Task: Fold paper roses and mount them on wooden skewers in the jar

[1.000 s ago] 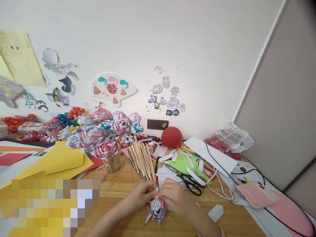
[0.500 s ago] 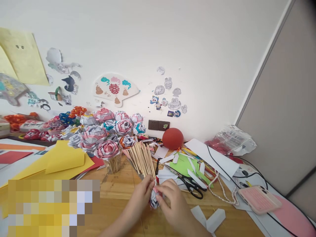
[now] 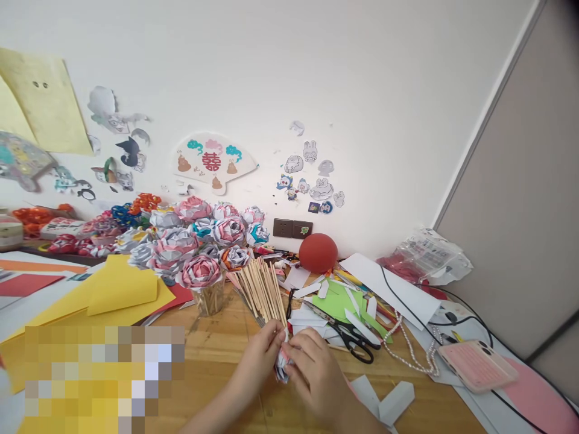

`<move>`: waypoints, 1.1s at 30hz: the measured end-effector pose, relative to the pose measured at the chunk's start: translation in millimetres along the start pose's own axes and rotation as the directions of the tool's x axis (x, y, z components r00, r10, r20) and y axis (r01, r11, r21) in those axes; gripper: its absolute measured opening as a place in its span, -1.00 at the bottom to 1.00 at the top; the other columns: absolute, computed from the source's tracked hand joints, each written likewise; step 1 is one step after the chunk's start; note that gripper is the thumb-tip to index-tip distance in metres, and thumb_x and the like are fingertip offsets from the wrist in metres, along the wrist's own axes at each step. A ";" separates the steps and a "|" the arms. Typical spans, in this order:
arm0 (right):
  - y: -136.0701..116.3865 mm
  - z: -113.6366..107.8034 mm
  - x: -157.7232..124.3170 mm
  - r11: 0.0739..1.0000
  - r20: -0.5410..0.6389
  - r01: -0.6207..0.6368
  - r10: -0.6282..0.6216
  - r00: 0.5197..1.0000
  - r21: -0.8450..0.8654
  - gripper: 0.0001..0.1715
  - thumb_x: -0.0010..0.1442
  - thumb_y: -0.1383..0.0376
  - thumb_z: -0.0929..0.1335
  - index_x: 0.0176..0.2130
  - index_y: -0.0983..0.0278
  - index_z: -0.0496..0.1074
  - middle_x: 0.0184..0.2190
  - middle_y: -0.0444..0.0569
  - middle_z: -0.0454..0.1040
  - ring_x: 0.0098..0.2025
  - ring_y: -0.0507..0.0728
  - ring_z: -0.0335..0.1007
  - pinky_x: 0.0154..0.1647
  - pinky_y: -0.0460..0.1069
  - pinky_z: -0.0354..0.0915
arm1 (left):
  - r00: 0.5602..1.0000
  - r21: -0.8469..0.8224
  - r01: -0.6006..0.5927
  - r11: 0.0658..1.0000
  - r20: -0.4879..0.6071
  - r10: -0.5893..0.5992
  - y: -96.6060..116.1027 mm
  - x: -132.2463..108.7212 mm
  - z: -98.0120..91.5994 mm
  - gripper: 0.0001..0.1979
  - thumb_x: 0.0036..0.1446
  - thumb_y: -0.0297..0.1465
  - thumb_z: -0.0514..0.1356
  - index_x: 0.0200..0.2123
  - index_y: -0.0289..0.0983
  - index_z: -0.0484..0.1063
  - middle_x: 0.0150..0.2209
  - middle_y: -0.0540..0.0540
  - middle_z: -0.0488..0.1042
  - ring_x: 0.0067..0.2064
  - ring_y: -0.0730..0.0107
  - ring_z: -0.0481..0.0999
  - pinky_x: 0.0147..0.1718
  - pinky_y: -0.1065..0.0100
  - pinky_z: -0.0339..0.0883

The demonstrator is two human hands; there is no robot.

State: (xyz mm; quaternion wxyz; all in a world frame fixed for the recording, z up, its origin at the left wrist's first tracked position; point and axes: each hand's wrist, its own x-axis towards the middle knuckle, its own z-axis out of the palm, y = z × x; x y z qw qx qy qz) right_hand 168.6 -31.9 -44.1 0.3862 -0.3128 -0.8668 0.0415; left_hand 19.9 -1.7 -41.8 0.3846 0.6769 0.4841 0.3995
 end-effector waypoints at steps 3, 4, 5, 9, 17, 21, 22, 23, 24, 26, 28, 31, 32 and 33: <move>2.9 0.6 -2.0 0.997 0.056 0.062 -0.060 0.997 -0.036 -0.71 0.21 0.41 0.19 -0.08 0.31 0.33 -0.24 0.07 0.38 -0.18 0.17 0.19 -0.15 0.09 0.20 | 1.000 -0.045 0.015 0.999 0.018 -0.015 -3.7 1.7 1.3 -0.78 0.03 -0.22 -0.03 -0.55 -0.22 0.14 -0.57 0.08 0.17 -0.46 0.40 0.22 -0.41 0.40 0.16; 4.1 1.1 -1.9 0.999 0.051 0.049 -0.048 0.998 -0.017 -0.73 0.21 0.40 0.18 -0.11 0.30 0.35 -0.26 0.05 0.38 -0.19 0.16 0.20 -0.16 0.08 0.21 | 0.999 -0.064 0.017 0.998 0.036 -0.015 -5.7 2.7 1.6 -0.76 0.03 -0.20 -0.02 -0.55 -0.22 0.14 -0.57 0.08 0.17 -0.46 0.41 0.21 -0.41 0.40 0.15; 5.1 1.6 -1.6 1.000 0.025 0.010 -0.010 1.000 0.011 -0.74 0.22 0.39 0.18 -0.14 0.29 0.36 -0.28 0.03 0.38 -0.20 0.15 0.21 -0.17 0.06 0.21 | 0.999 -0.083 0.019 0.996 0.052 -0.015 -7.7 4.0 1.7 -0.74 0.02 -0.18 -0.01 -0.56 -0.22 0.14 -0.57 0.08 0.16 -0.47 0.41 0.21 -0.42 0.40 0.15; 7.5 3.6 -0.1 0.981 -0.063 -0.176 0.181 0.981 0.084 -0.77 0.23 0.33 0.20 -0.15 0.28 0.36 -0.32 0.00 0.36 -0.23 0.12 0.22 -0.21 0.02 0.23 | 0.997 -0.131 0.047 0.990 0.063 -0.039 -13.1 7.8 0.7 -0.71 -0.01 -0.12 0.01 -0.55 -0.23 0.16 -0.59 0.11 0.14 -0.50 0.44 0.17 -0.46 0.41 0.11; 11.3 1.4 -1.9 0.992 0.099 0.082 -0.072 0.992 -0.098 -0.62 0.25 0.24 0.17 0.02 0.32 0.27 -0.16 0.08 0.37 -0.13 0.21 0.17 -0.02 0.19 0.11 | 0.995 -0.213 0.102 0.972 0.001 -0.104 -17.3 9.8 -1.5 -0.69 -0.09 -0.12 0.12 -0.59 -0.25 0.21 -0.60 0.09 0.21 -0.47 0.43 0.20 -0.43 0.41 0.10; 12.0 -1.5 -0.8 0.999 0.034 -0.003 0.002 0.999 0.033 -0.50 0.28 0.10 0.06 0.07 0.27 0.24 -0.11 0.09 0.33 -0.09 0.20 0.17 -0.07 0.13 0.18 | 0.993 -0.299 0.117 0.947 0.033 -0.113 -21.8 15.3 -3.6 -0.62 -0.19 -0.07 0.20 -0.62 -0.28 0.25 -0.64 0.11 0.21 -0.52 0.48 0.19 -0.49 0.44 0.09; 12.0 -2.2 -0.6 0.998 0.021 -0.027 0.026 0.999 0.064 -0.49 0.28 0.08 0.05 0.07 0.24 0.25 -0.09 0.08 0.32 -0.07 0.20 0.17 -0.07 0.12 0.19 | 0.992 -0.327 0.128 0.936 0.044 -0.120 -22.6 16.5 -4.1 -0.60 -0.23 -0.06 0.23 -0.63 -0.28 0.25 -0.65 0.12 0.20 -0.54 0.50 0.18 -0.52 0.46 0.08; 12.1 -2.6 -0.6 0.995 0.016 -0.042 0.040 0.999 0.089 -0.49 0.28 0.07 0.04 0.06 0.21 0.26 -0.08 0.06 0.31 -0.05 0.19 0.17 -0.05 0.12 0.18 | 0.990 -0.358 0.141 0.923 0.053 -0.131 -23.2 17.4 -4.5 -0.59 -0.26 -0.06 0.25 -0.63 -0.28 0.25 -0.67 0.13 0.19 -0.57 0.53 0.17 -0.55 0.47 0.06; 12.5 -2.7 -0.8 0.993 0.016 -0.051 0.049 0.999 0.110 -0.50 0.29 0.07 0.04 0.07 0.19 0.26 -0.05 0.05 0.29 -0.03 0.19 0.16 -0.03 0.12 0.17 | 0.988 -0.392 0.156 0.907 0.058 -0.145 -23.6 17.9 -4.7 -0.58 -0.27 -0.05 0.25 -0.63 -0.28 0.24 -0.68 0.13 0.18 -0.60 0.55 0.15 -0.58 0.47 0.03; 14.2 -2.3 -1.6 0.987 -0.011 -0.089 0.092 0.996 0.131 -0.52 0.30 0.12 0.05 0.12 0.16 0.19 0.02 0.04 0.25 0.05 0.18 0.12 0.03 0.12 0.14 | 0.983 -0.463 0.181 0.868 0.059 -0.173 -23.7 17.7 -4.3 -0.57 -0.24 -0.04 0.24 -0.63 -0.27 0.19 -0.69 0.14 0.14 -0.64 0.59 0.11 -0.63 0.48 -0.01; 16.3 -1.2 -2.7 0.984 -0.051 -0.141 0.147 0.988 0.106 -0.53 0.31 0.18 0.06 0.18 0.15 0.09 0.11 0.03 0.16 0.13 0.19 0.03 0.09 0.14 0.08 | 0.980 -0.529 0.193 0.826 0.058 -0.192 -23.2 16.3 -2.7 -0.58 -0.18 -0.05 0.21 -0.62 -0.27 0.17 -0.68 0.14 0.14 -0.66 0.61 0.10 -0.64 0.49 -0.02; 17.0 0.0 -4.0 0.991 0.018 -0.130 0.130 0.991 0.008 -0.51 0.28 0.19 0.12 0.19 0.11 0.06 0.20 0.00 0.03 0.17 0.25 -0.04 0.11 0.20 0.02 | 0.976 -0.589 0.207 0.782 0.064 -0.210 -22.4 13.5 1.4 -0.62 -0.15 -0.11 0.22 -0.60 -0.28 0.19 -0.67 0.11 0.18 -0.66 0.62 0.12 -0.65 0.49 0.00; 16.6 0.2 -4.3 0.993 0.056 -0.116 0.117 0.992 -0.019 -0.50 0.27 0.19 0.13 0.19 0.10 0.07 0.22 -0.01 -0.01 0.17 0.26 -0.04 0.11 0.21 0.02 | 0.974 -0.599 0.212 0.772 0.068 -0.215 -22.4 12.7 3.0 -0.63 -0.15 -0.12 0.22 -0.60 -0.28 0.20 -0.67 0.10 0.19 -0.66 0.62 0.13 -0.66 0.50 0.00; 16.2 0.3 -4.5 0.994 0.079 -0.107 0.110 0.991 -0.037 -0.50 0.26 0.18 0.15 0.19 0.10 0.07 0.23 -0.02 -0.03 0.17 0.27 -0.03 0.11 0.21 0.02 | 0.973 -0.606 0.217 0.765 0.071 -0.219 -22.4 12.1 4.5 -0.63 -0.16 -0.12 0.23 -0.60 -0.28 0.20 -0.68 0.10 0.20 -0.67 0.62 0.13 -0.66 0.50 -0.01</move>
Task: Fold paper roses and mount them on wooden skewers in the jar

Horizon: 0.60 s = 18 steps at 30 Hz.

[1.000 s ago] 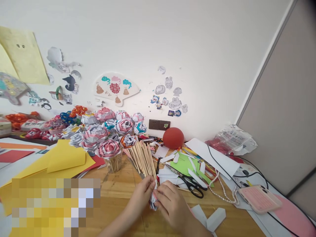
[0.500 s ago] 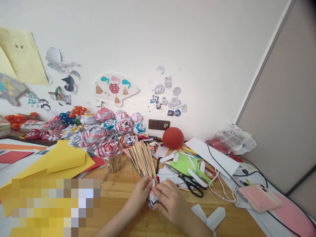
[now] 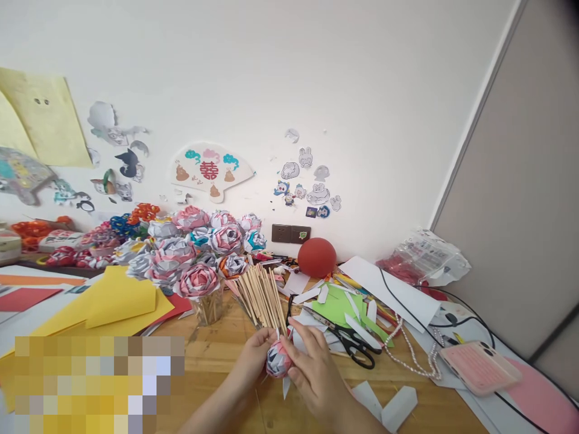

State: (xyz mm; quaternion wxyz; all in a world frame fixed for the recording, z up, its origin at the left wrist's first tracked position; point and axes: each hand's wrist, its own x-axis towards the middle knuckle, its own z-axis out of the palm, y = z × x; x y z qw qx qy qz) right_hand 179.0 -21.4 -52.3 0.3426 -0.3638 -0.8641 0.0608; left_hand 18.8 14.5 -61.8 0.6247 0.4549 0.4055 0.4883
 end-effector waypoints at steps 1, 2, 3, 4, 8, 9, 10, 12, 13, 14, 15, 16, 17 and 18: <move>-0.3 0.1 -0.2 1.000 0.004 -0.005 0.005 1.000 -0.008 -0.50 0.26 0.18 0.15 0.19 0.09 0.08 0.24 -0.03 -0.05 0.17 0.27 -0.03 0.11 0.22 0.02 | 1.000 -0.006 0.004 1.000 0.000 -0.004 -0.9 -0.3 1.0 -0.63 -0.17 -0.12 0.24 -0.60 -0.28 0.20 -0.69 0.11 0.20 -0.67 0.62 0.13 -0.67 0.50 -0.01; -0.3 0.1 -0.3 1.000 -0.008 -0.019 0.019 1.000 -0.005 -0.50 0.27 0.18 0.14 0.19 0.08 0.08 0.24 -0.03 -0.06 0.17 0.27 -0.04 0.11 0.22 0.02 | 1.000 -0.008 0.008 1.000 0.001 -0.008 -1.6 -0.6 1.7 -0.62 -0.18 -0.11 0.25 -0.60 -0.28 0.21 -0.70 0.11 0.21 -0.68 0.62 0.13 -0.67 0.50 -0.01; -0.1 0.2 -0.3 0.999 -0.027 -0.035 0.035 0.999 0.007 -0.50 0.27 0.17 0.14 0.19 0.08 0.07 0.24 -0.03 -0.05 0.18 0.27 -0.05 0.12 0.22 0.02 | 1.000 -0.006 0.010 1.000 0.004 -0.010 -1.8 -0.7 2.3 -0.61 -0.20 -0.10 0.25 -0.61 -0.28 0.21 -0.70 0.12 0.21 -0.69 0.62 0.13 -0.68 0.50 0.00; 0.3 0.3 -0.3 0.999 -0.042 -0.046 0.047 0.998 0.026 -0.49 0.27 0.16 0.14 0.19 0.08 0.06 0.24 -0.03 -0.05 0.19 0.27 -0.06 0.12 0.22 0.01 | 1.000 -0.001 0.011 1.000 0.006 -0.011 -1.6 -0.9 2.6 -0.61 -0.21 -0.09 0.26 -0.61 -0.28 0.23 -0.71 0.13 0.21 -0.69 0.62 0.13 -0.68 0.50 0.00; 3.0 3.1 0.7 0.989 -0.016 -0.042 0.045 0.999 0.139 -0.52 0.24 0.13 0.18 0.15 0.08 0.15 0.16 -0.02 0.13 0.14 0.20 0.04 0.09 0.13 0.09 | 1.000 0.040 -0.011 0.999 -0.001 0.011 5.2 -1.8 2.2 -0.62 -0.35 -0.18 0.36 -0.64 -0.32 0.29 -0.69 0.11 0.28 -0.62 0.58 0.23 -0.61 0.51 0.10; 4.2 4.8 0.9 0.984 -0.020 -0.045 0.049 0.999 0.175 -0.54 0.24 0.13 0.19 0.12 0.08 0.19 0.11 -0.02 0.20 0.11 0.18 0.10 0.08 0.10 0.12 | 1.000 0.043 -0.004 0.999 -0.007 0.004 8.2 -2.0 1.5 -0.62 -0.37 -0.18 0.37 -0.60 -0.32 0.32 -0.68 0.10 0.32 -0.60 0.56 0.27 -0.59 0.50 0.13; 5.9 7.0 1.2 0.975 -0.044 -0.057 0.068 0.997 0.213 -0.57 0.23 0.13 0.20 0.09 0.10 0.23 0.06 -0.01 0.26 0.07 0.17 0.15 0.06 0.07 0.15 | 1.000 0.034 0.013 0.999 -0.014 -0.013 11.5 -2.2 0.6 -0.61 -0.37 -0.16 0.36 -0.55 -0.31 0.35 -0.65 0.09 0.36 -0.58 0.53 0.31 -0.58 0.48 0.16; 10.3 12.0 1.3 0.956 -0.135 -0.095 0.137 0.981 0.279 -0.59 0.22 0.12 0.21 0.04 0.15 0.29 -0.05 0.02 0.35 0.00 0.16 0.23 0.02 0.05 0.18 | 0.999 -0.011 0.049 0.999 -0.024 -0.049 18.2 -2.5 -1.9 -0.56 -0.34 -0.12 0.34 -0.43 -0.28 0.36 -0.55 0.04 0.44 -0.55 0.47 0.38 -0.55 0.44 0.23; 12.6 14.4 1.3 0.947 -0.182 -0.112 0.173 0.968 0.301 -0.61 0.21 0.11 0.23 0.00 0.17 0.32 -0.09 0.02 0.37 -0.03 0.16 0.25 0.01 0.04 0.19 | 0.998 -0.033 0.054 0.998 -0.024 -0.055 21.2 -2.5 -3.4 -0.54 -0.34 -0.12 0.35 -0.39 -0.28 0.36 -0.51 0.01 0.47 -0.52 0.45 0.41 -0.52 0.41 0.26; 14.6 16.3 1.2 0.941 -0.220 -0.125 0.201 0.955 0.316 -0.61 0.18 0.10 0.25 -0.03 0.19 0.33 -0.12 0.02 0.38 -0.05 0.16 0.27 -0.01 0.04 0.20 | 0.999 -0.040 0.044 0.998 -0.022 -0.045 23.7 -2.4 -4.9 -0.53 -0.36 -0.13 0.36 -0.38 -0.28 0.36 -0.46 -0.02 0.49 -0.48 0.41 0.44 -0.48 0.40 0.28; 16.0 17.5 1.1 0.936 -0.245 -0.132 0.218 0.945 0.325 -0.60 0.16 0.09 0.27 -0.04 0.20 0.34 -0.14 0.03 0.38 -0.07 0.17 0.28 -0.03 0.03 0.21 | 1.000 -0.023 0.015 1.000 -0.022 -0.016 25.6 -2.3 -6.3 -0.52 -0.38 -0.15 0.38 -0.39 -0.29 0.37 -0.43 -0.05 0.50 -0.43 0.38 0.46 -0.44 0.39 0.30; 16.5 18.0 1.1 0.936 -0.258 -0.131 0.222 0.940 0.327 -0.60 0.14 0.09 0.30 -0.06 0.20 0.35 -0.15 0.02 0.38 -0.08 0.17 0.28 -0.05 0.03 0.22 | 0.999 0.018 -0.021 1.000 -0.026 0.022 26.8 -2.2 -7.6 -0.53 -0.39 -0.16 0.38 -0.40 -0.30 0.38 -0.42 -0.08 0.51 -0.40 0.36 0.47 -0.43 0.39 0.30; 16.1 17.6 1.2 0.938 -0.257 -0.126 0.215 0.942 0.322 -0.62 0.12 0.10 0.31 -0.08 0.20 0.37 -0.17 0.01 0.38 -0.09 0.17 0.29 -0.06 0.02 0.22 | 0.998 0.079 -0.053 0.996 -0.034 0.056 27.5 -2.1 -8.7 -0.55 -0.39 -0.16 0.38 -0.42 -0.31 0.40 -0.42 -0.08 0.51 -0.40 0.35 0.47 -0.43 0.40 0.30; 15.0 16.6 1.5 0.943 -0.247 -0.120 0.202 0.948 0.311 -0.67 0.12 0.12 0.32 -0.12 0.19 0.39 -0.18 0.00 0.38 -0.10 0.16 0.29 -0.06 0.01 0.22 | 0.996 0.149 -0.078 0.986 -0.040 0.085 27.6 -2.0 -9.6 -0.57 -0.37 -0.16 0.37 -0.44 -0.32 0.41 -0.44 -0.08 0.51 -0.42 0.36 0.46 -0.45 0.41 0.29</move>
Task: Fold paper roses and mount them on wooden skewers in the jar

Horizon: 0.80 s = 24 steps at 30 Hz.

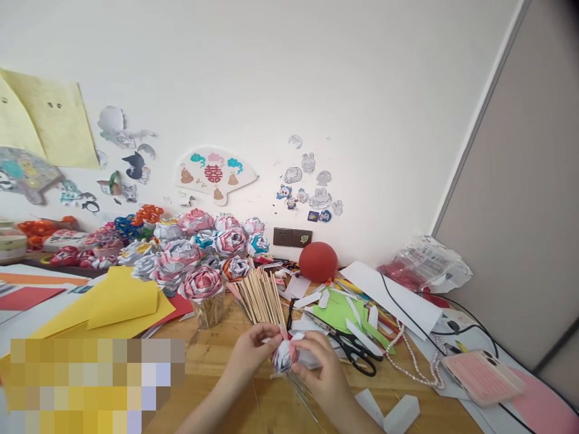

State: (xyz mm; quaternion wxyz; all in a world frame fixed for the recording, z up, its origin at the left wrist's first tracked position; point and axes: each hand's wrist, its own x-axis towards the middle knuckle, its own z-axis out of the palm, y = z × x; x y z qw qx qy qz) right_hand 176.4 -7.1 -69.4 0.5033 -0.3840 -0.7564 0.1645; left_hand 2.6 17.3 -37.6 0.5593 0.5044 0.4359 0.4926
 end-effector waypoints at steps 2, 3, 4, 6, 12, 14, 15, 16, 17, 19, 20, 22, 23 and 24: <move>-4.1 -1.5 1.0 0.999 0.030 0.010 -0.009 1.000 -0.031 -0.78 0.14 0.20 0.30 -0.20 0.18 0.44 -0.21 -0.01 0.38 -0.12 0.14 0.29 -0.08 0.00 0.22 | 0.999 0.129 -0.043 0.991 -0.018 0.045 -1.0 0.1 -0.8 -0.61 -0.32 -0.15 0.34 -0.47 -0.33 0.43 -0.48 -0.05 0.48 -0.49 0.41 0.42 -0.52 0.43 0.26; -6.1 -2.2 1.6 0.999 0.040 0.006 -0.004 0.999 -0.048 -0.81 0.15 0.24 0.29 -0.24 0.18 0.46 -0.23 -0.02 0.38 -0.13 0.13 0.29 -0.09 -0.01 0.23 | 0.998 0.175 -0.060 0.983 -0.019 0.064 -1.8 0.1 -0.7 -0.63 -0.31 -0.16 0.33 -0.47 -0.33 0.44 -0.50 -0.03 0.47 -0.51 0.42 0.40 -0.53 0.43 0.25; -7.5 -2.7 2.4 0.998 0.041 -0.002 0.004 0.999 -0.059 -0.82 0.15 0.28 0.28 -0.26 0.19 0.47 -0.24 -0.02 0.38 -0.14 0.13 0.30 -0.10 -0.02 0.23 | 0.997 0.207 -0.076 0.975 -0.014 0.081 -2.5 0.1 -0.4 -0.63 -0.30 -0.16 0.32 -0.47 -0.33 0.45 -0.51 -0.03 0.47 -0.51 0.42 0.40 -0.54 0.43 0.25; -8.7 -3.0 3.9 0.998 0.012 -0.027 0.027 1.000 -0.061 -0.83 0.13 0.34 0.28 -0.29 0.22 0.47 -0.26 -0.02 0.39 -0.16 0.12 0.31 -0.12 -0.02 0.24 | 0.994 0.247 -0.106 0.963 0.001 0.109 -3.6 -0.3 1.0 -0.64 -0.28 -0.17 0.31 -0.46 -0.34 0.47 -0.50 -0.06 0.48 -0.49 0.39 0.41 -0.53 0.43 0.26; -9.0 -2.4 8.1 0.999 -0.030 -0.041 0.041 0.999 -0.010 -0.89 0.08 0.38 0.31 -0.34 0.25 0.44 -0.35 -0.04 0.44 -0.23 0.12 0.32 -0.18 0.00 0.24 | 0.980 0.375 -0.194 0.906 0.119 0.161 -1.1 -6.2 7.5 -0.75 -0.09 -0.23 0.21 -0.52 -0.31 0.52 -0.54 -0.09 0.51 -0.49 0.35 0.43 -0.44 0.40 0.28; -10.8 -2.3 9.3 0.998 -0.022 -0.063 0.063 0.998 -0.010 -0.94 0.05 0.38 0.33 -0.39 0.25 0.43 -0.39 -0.05 0.44 -0.26 0.12 0.32 -0.22 -0.01 0.24 | 0.952 0.444 -0.299 0.845 0.194 0.235 0.4 -8.6 8.1 -0.80 -0.05 -0.28 0.19 -0.52 -0.28 0.54 -0.50 -0.13 0.54 -0.41 0.29 0.47 -0.36 0.38 0.28; -12.0 -2.3 9.8 0.997 -0.016 -0.080 0.080 0.997 -0.008 -0.95 0.04 0.38 0.34 -0.41 0.25 0.42 -0.41 -0.06 0.44 -0.28 0.12 0.32 -0.23 -0.02 0.23 | 0.935 0.475 -0.350 0.807 0.232 0.269 1.1 -9.7 7.9 -0.82 -0.04 -0.31 0.19 -0.50 -0.25 0.56 -0.47 -0.14 0.55 -0.38 0.26 0.48 -0.33 0.37 0.28; -13.4 -2.5 10.2 0.995 -0.007 -0.099 0.099 0.995 -0.005 -0.96 0.02 0.39 0.35 -0.43 0.25 0.41 -0.43 -0.07 0.43 -0.29 0.12 0.32 -0.24 -0.03 0.23 | 0.918 0.500 -0.393 0.772 0.269 0.292 1.8 -10.6 7.6 -0.83 -0.02 -0.32 0.19 -0.50 -0.23 0.56 -0.45 -0.15 0.56 -0.35 0.25 0.48 -0.31 0.36 0.27; -14.8 -2.9 10.6 0.993 0.002 -0.122 0.122 0.993 0.001 -0.96 0.00 0.39 0.36 -0.45 0.26 0.40 -0.44 -0.08 0.43 -0.30 0.12 0.32 -0.25 -0.03 0.22 | 0.904 0.519 -0.422 0.743 0.300 0.304 2.6 -11.6 7.4 -0.83 -0.01 -0.33 0.18 -0.49 -0.22 0.57 -0.44 -0.15 0.57 -0.35 0.24 0.48 -0.30 0.36 0.26; -17.9 -4.4 11.4 0.985 0.010 -0.174 0.174 0.985 0.018 -0.94 -0.04 0.41 0.37 -0.48 0.27 0.38 -0.46 -0.09 0.41 -0.32 0.11 0.32 -0.26 -0.04 0.21 | 0.890 0.548 -0.451 0.704 0.332 0.312 5.0 -13.7 7.3 -0.82 0.01 -0.33 0.17 -0.50 -0.20 0.56 -0.45 -0.15 0.57 -0.36 0.24 0.48 -0.31 0.36 0.26; -19.3 -5.4 11.8 0.978 0.008 -0.204 0.204 0.979 0.033 -0.93 -0.05 0.41 0.37 -0.50 0.28 0.37 -0.47 -0.09 0.40 -0.32 0.11 0.31 -0.26 -0.04 0.20 | 0.888 0.558 -0.457 0.693 0.332 0.318 6.9 -14.9 7.7 -0.82 0.01 -0.34 0.16 -0.50 -0.20 0.56 -0.45 -0.15 0.57 -0.37 0.24 0.48 -0.33 0.37 0.26; -21.1 -6.7 12.6 0.956 0.025 -0.273 0.272 0.962 0.109 -0.91 -0.07 0.41 0.37 -0.52 0.28 0.34 -0.48 -0.10 0.38 -0.35 0.10 0.31 -0.27 -0.04 0.20 | 0.896 0.562 -0.444 0.698 0.308 0.321 11.6 -17.5 9.2 -0.84 0.00 -0.36 0.17 -0.48 -0.21 0.55 -0.46 -0.13 0.56 -0.39 0.27 0.47 -0.35 0.39 0.26; -21.0 -6.8 12.9 0.934 0.055 -0.312 0.307 0.950 0.175 -0.92 -0.07 0.39 0.36 -0.52 0.28 0.33 -0.49 -0.11 0.38 -0.35 0.10 0.31 -0.28 -0.04 0.20 | 0.905 0.555 -0.424 0.715 0.289 0.312 14.0 -18.6 10.0 -0.86 -0.02 -0.37 0.18 -0.47 -0.21 0.55 -0.46 -0.11 0.55 -0.39 0.28 0.47 -0.36 0.40 0.26; -20.1 -6.4 13.0 0.902 0.095 -0.352 0.339 0.936 0.248 -0.92 -0.06 0.37 0.36 -0.51 0.29 0.33 -0.49 -0.11 0.38 -0.37 0.09 0.31 -0.29 -0.04 0.21 | 0.917 0.544 -0.397 0.739 0.275 0.290 16.1 -19.5 10.8 -0.88 -0.04 -0.38 0.19 -0.45 -0.22 0.54 -0.46 -0.10 0.55 -0.39 0.29 0.47 -0.36 0.41 0.27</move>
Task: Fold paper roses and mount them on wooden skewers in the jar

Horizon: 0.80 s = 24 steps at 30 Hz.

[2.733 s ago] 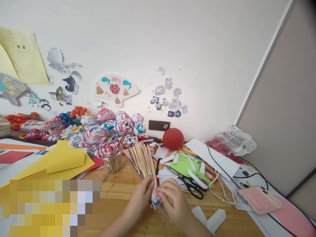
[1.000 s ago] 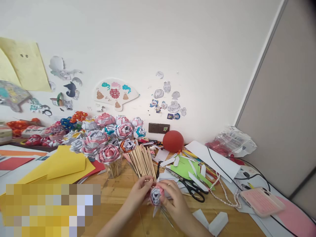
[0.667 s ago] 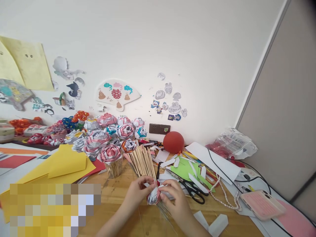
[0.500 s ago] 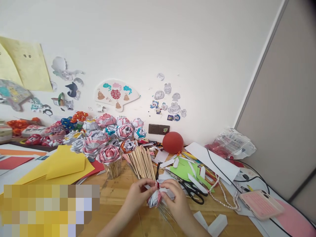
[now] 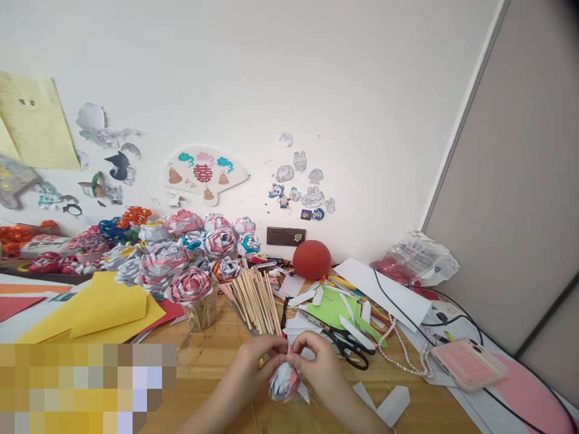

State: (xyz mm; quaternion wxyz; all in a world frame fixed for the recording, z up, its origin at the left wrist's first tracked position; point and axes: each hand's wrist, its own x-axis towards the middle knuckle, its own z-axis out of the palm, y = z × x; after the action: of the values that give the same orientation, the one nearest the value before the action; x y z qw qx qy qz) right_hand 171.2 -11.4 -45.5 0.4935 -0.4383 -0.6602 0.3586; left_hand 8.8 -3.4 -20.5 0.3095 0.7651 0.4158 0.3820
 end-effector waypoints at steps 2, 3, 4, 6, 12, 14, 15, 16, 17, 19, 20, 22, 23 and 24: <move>4.3 1.2 1.3 0.987 0.068 -0.088 0.080 0.995 0.138 -0.87 -0.07 0.31 0.38 -0.51 0.30 0.32 -0.52 -0.13 0.37 -0.41 0.07 0.31 -0.34 -0.06 0.22 | 0.998 -0.034 0.063 0.997 0.027 -0.062 2.3 0.5 -0.3 -0.89 -0.08 -0.39 0.22 -0.44 -0.25 0.54 -0.46 -0.10 0.55 -0.40 0.29 0.48 -0.38 0.41 0.27; 7.4 1.9 2.0 0.975 0.088 -0.126 0.112 0.990 0.183 -0.82 -0.09 0.27 0.40 -0.51 0.30 0.32 -0.54 -0.14 0.35 -0.45 0.05 0.30 -0.37 -0.07 0.21 | 0.996 -0.028 0.086 0.996 0.038 -0.085 2.0 0.8 0.1 -0.88 -0.09 -0.39 0.22 -0.45 -0.27 0.54 -0.46 -0.11 0.56 -0.40 0.28 0.48 -0.38 0.41 0.27; 10.5 2.6 2.6 0.965 0.097 -0.158 0.140 0.985 0.211 -0.77 -0.11 0.23 0.41 -0.53 0.30 0.31 -0.57 -0.16 0.33 -0.48 0.03 0.28 -0.41 -0.08 0.20 | 0.994 -0.011 0.101 0.995 0.040 -0.101 0.9 1.2 0.9 -0.88 -0.10 -0.39 0.22 -0.46 -0.28 0.54 -0.47 -0.11 0.56 -0.40 0.28 0.47 -0.39 0.41 0.27; 15.6 3.0 3.6 0.950 0.112 -0.204 0.182 0.977 0.236 -0.69 -0.14 0.16 0.44 -0.54 0.31 0.30 -0.61 -0.18 0.30 -0.53 0.01 0.23 -0.45 -0.09 0.17 | 0.991 0.029 0.129 0.991 0.033 -0.130 -3.1 1.6 3.7 -0.86 -0.10 -0.38 0.21 -0.48 -0.30 0.55 -0.48 -0.12 0.56 -0.41 0.28 0.47 -0.39 0.40 0.26; 10.4 -2.6 3.5 0.930 0.160 -0.234 0.195 0.968 0.284 -0.62 -0.21 0.10 0.47 -0.53 0.32 0.34 -0.58 -0.17 0.32 -0.50 0.01 0.24 -0.42 -0.09 0.17 | 0.970 -0.110 0.230 0.967 0.108 -0.219 -15.8 2.4 11.6 -0.84 -0.12 -0.34 0.22 -0.54 -0.34 0.48 -0.54 -0.06 0.48 -0.44 0.35 0.42 -0.43 0.42 0.23; 5.8 -3.0 2.7 0.912 0.174 -0.247 0.199 0.964 0.326 -0.60 -0.22 0.09 0.48 -0.52 0.31 0.34 -0.56 -0.16 0.33 -0.49 0.01 0.26 -0.42 -0.09 0.17 | 0.967 -0.223 0.241 0.944 0.133 -0.216 -18.3 2.7 11.7 -0.80 -0.16 -0.30 0.25 -0.57 -0.34 0.42 -0.58 -0.01 0.42 -0.49 0.42 0.37 -0.47 0.43 0.20; 4.2 -2.6 2.1 0.904 0.183 -0.258 0.206 0.961 0.341 -0.59 -0.23 0.08 0.49 -0.52 0.31 0.34 -0.56 -0.16 0.34 -0.49 0.01 0.26 -0.43 -0.10 0.16 | 0.964 -0.282 0.253 0.926 0.157 -0.215 -19.0 2.8 11.4 -0.76 -0.18 -0.27 0.27 -0.58 -0.34 0.38 -0.59 0.02 0.37 -0.51 0.45 0.33 -0.49 0.45 0.18; 3.5 -2.0 1.5 0.895 0.191 -0.275 0.219 0.957 0.350 -0.58 -0.24 0.07 0.49 -0.52 0.31 0.34 -0.56 -0.16 0.34 -0.49 0.00 0.26 -0.44 -0.10 0.16 | 0.958 -0.335 0.269 0.903 0.188 -0.215 -19.3 2.7 10.9 -0.72 -0.20 -0.23 0.29 -0.57 -0.33 0.35 -0.61 0.05 0.33 -0.53 0.49 0.30 -0.51 0.46 0.15; 3.5 -1.2 0.8 0.885 0.199 -0.297 0.239 0.950 0.357 -0.57 -0.24 0.06 0.49 -0.52 0.31 0.34 -0.57 -0.16 0.34 -0.50 0.00 0.26 -0.45 -0.11 0.16 | 0.951 -0.376 0.286 0.881 0.221 -0.215 -19.3 2.4 10.5 -0.69 -0.20 -0.20 0.29 -0.57 -0.32 0.32 -0.62 0.08 0.30 -0.54 0.51 0.27 -0.53 0.47 0.13; 5.5 0.1 -0.4 0.864 0.212 -0.347 0.286 0.934 0.365 -0.55 -0.25 0.05 0.49 -0.52 0.32 0.34 -0.60 -0.17 0.34 -0.53 -0.01 0.25 -0.47 -0.11 0.15 | 0.940 -0.409 0.311 0.858 0.265 -0.214 -19.3 1.8 10.7 -0.65 -0.20 -0.15 0.29 -0.56 -0.31 0.30 -0.62 0.10 0.26 -0.55 0.54 0.25 -0.54 0.49 0.10; 7.1 0.3 -0.8 0.855 0.215 -0.368 0.307 0.927 0.365 -0.55 -0.26 0.05 0.49 -0.52 0.32 0.34 -0.61 -0.18 0.34 -0.54 -0.01 0.25 -0.49 -0.11 0.14 | 0.939 -0.412 0.315 0.855 0.266 -0.218 -19.7 1.4 11.6 -0.63 -0.21 -0.14 0.29 -0.56 -0.31 0.29 -0.62 0.10 0.26 -0.55 0.55 0.25 -0.54 0.49 0.09; 10.3 -0.5 -1.0 0.846 0.230 -0.394 0.329 0.916 0.359 -0.54 -0.25 0.04 0.49 -0.52 0.33 0.35 -0.63 -0.19 0.34 -0.56 -0.02 0.25 -0.50 -0.11 0.14 | 0.944 -0.414 0.311 0.856 0.240 -0.228 -22.1 1.2 14.5 -0.61 -0.24 -0.12 0.30 -0.58 -0.30 0.26 -0.62 0.11 0.25 -0.55 0.55 0.24 -0.55 0.49 0.08; 11.6 -1.3 -0.9 0.846 0.244 -0.400 0.330 0.912 0.352 -0.54 -0.26 0.05 0.49 -0.52 0.33 0.35 -0.63 -0.18 0.35 -0.56 -0.02 0.25 -0.49 -0.11 0.14 | 0.944 -0.413 0.314 0.855 0.234 -0.233 -24.3 1.3 16.3 -0.59 -0.25 -0.11 0.31 -0.59 -0.30 0.26 -0.62 0.10 0.26 -0.55 0.55 0.24 -0.55 0.49 0.08; 12.6 -2.2 -0.7 0.847 0.257 -0.404 0.329 0.909 0.344 -0.54 -0.27 0.06 0.50 -0.52 0.34 0.36 -0.62 -0.18 0.35 -0.56 -0.02 0.25 -0.49 -0.11 0.15 | 0.940 -0.411 0.323 0.853 0.241 -0.240 -26.8 1.5 17.8 -0.59 -0.26 -0.10 0.31 -0.59 -0.31 0.26 -0.62 0.10 0.26 -0.55 0.55 0.24 -0.54 0.49 0.09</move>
State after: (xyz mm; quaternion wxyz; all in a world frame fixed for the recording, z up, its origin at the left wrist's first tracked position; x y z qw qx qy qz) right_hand 176.3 -7.4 -56.7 0.4278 -0.4138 -0.5227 0.6103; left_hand 13.7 7.6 -50.4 0.5651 0.6361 0.3955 0.3458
